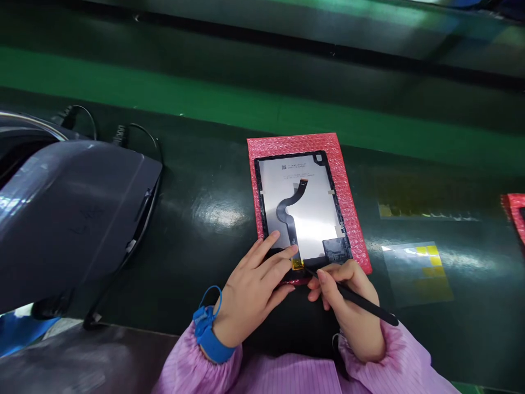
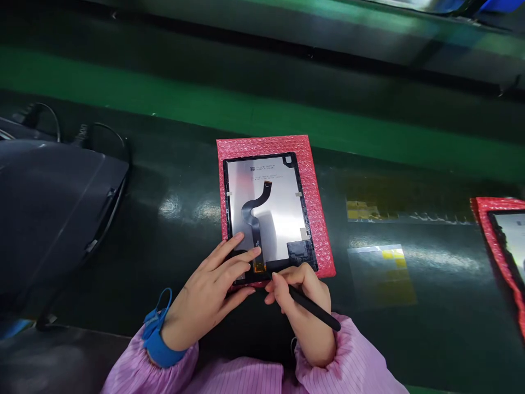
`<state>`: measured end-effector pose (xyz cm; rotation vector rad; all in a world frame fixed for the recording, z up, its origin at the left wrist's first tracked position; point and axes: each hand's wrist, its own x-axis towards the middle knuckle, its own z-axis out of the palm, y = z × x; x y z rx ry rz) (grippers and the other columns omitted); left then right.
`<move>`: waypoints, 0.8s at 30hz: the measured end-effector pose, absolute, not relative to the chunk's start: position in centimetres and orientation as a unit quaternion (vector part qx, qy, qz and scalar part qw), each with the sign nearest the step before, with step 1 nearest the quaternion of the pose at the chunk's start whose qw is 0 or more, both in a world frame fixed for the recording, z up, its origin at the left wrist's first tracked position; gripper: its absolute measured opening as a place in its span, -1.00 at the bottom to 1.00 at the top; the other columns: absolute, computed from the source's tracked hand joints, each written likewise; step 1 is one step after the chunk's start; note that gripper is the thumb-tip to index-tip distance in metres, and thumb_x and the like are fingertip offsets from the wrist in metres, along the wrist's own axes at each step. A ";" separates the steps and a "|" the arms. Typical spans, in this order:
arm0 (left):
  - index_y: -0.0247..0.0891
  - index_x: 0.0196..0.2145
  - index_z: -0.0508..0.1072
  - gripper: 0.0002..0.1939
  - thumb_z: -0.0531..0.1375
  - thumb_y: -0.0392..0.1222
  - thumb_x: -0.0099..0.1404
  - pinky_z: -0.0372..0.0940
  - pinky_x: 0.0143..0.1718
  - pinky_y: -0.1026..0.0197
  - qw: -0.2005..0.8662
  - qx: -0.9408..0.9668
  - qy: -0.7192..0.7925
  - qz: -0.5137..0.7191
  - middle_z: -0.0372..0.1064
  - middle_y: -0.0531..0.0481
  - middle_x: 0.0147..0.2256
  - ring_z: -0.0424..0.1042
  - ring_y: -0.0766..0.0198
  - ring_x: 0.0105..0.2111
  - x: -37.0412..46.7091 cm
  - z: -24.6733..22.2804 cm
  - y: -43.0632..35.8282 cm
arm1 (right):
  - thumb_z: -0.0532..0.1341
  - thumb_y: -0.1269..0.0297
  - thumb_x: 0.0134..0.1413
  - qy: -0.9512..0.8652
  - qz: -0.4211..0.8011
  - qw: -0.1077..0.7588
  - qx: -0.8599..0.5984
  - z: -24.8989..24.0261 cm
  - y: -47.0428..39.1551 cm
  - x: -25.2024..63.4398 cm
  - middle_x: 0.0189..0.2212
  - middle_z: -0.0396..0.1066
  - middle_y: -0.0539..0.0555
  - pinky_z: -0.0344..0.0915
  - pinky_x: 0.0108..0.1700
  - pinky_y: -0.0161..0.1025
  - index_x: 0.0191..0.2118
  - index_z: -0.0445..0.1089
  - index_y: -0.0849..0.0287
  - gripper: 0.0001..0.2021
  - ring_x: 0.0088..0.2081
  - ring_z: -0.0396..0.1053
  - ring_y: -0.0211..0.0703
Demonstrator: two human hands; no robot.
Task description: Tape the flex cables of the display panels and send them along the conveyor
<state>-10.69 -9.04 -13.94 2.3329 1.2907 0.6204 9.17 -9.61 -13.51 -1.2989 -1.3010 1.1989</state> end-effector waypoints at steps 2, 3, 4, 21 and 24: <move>-0.25 0.11 0.33 -0.73 0.12 -0.17 0.51 0.30 0.27 -0.24 0.202 0.834 0.462 0.223 0.44 -0.06 0.19 0.11 -0.06 0.39 -10.6 -14.0 -9.0 | 0.29 0.38 0.29 -0.539 0.475 0.451 -0.529 -13.5 -9.5 9.2 -0.48 0.56 -0.09 0.35 -0.58 -0.46 -0.38 0.24 0.07 -0.76 -0.57 0.51 -0.33; -0.26 0.12 0.32 -0.72 0.12 -0.16 0.51 0.30 0.27 -0.25 0.203 0.833 0.463 0.224 0.44 -0.06 0.19 0.12 -0.07 0.39 -10.6 -14.0 -9.0 | 0.29 0.38 0.28 -0.546 0.468 0.448 -0.531 -13.5 -9.5 9.2 -0.49 0.56 -0.09 0.37 -0.56 -0.46 -0.38 0.25 0.07 -0.76 -0.58 0.50 -0.33; -0.26 0.14 0.32 -0.71 0.11 -0.16 0.52 0.30 0.27 -0.25 0.204 0.832 0.463 0.226 0.44 -0.06 0.19 0.12 -0.07 0.38 -10.6 -14.0 -9.0 | 0.30 0.37 0.28 -0.552 0.462 0.444 -0.534 -13.4 -9.5 9.3 -0.49 0.56 -0.09 0.38 -0.55 -0.45 -0.38 0.25 0.07 -0.76 -0.58 0.50 -0.33; -0.10 0.13 0.49 -0.69 0.17 -0.22 0.48 0.28 0.27 -0.30 0.201 0.844 0.458 0.194 0.45 -0.01 0.19 0.12 -0.13 0.38 -10.9 -13.8 -8.8 | 0.28 0.18 0.33 -0.463 0.420 0.470 -0.623 -13.4 -9.3 10.3 -0.54 0.50 -0.09 0.29 -0.58 -0.41 -0.30 0.27 0.06 -0.80 -0.64 0.36 -0.34; -0.04 0.17 0.46 -0.60 0.22 -0.30 0.42 0.28 0.24 -0.36 0.175 0.844 0.473 0.184 0.46 -0.03 0.16 0.17 -0.17 0.35 -10.4 -13.6 -9.4 | 0.23 0.04 0.35 -0.448 0.447 0.516 -0.577 -13.4 -9.7 10.2 -0.58 0.48 -0.09 0.23 -0.62 -0.42 -0.22 0.32 0.05 -0.79 -0.65 0.34 -0.32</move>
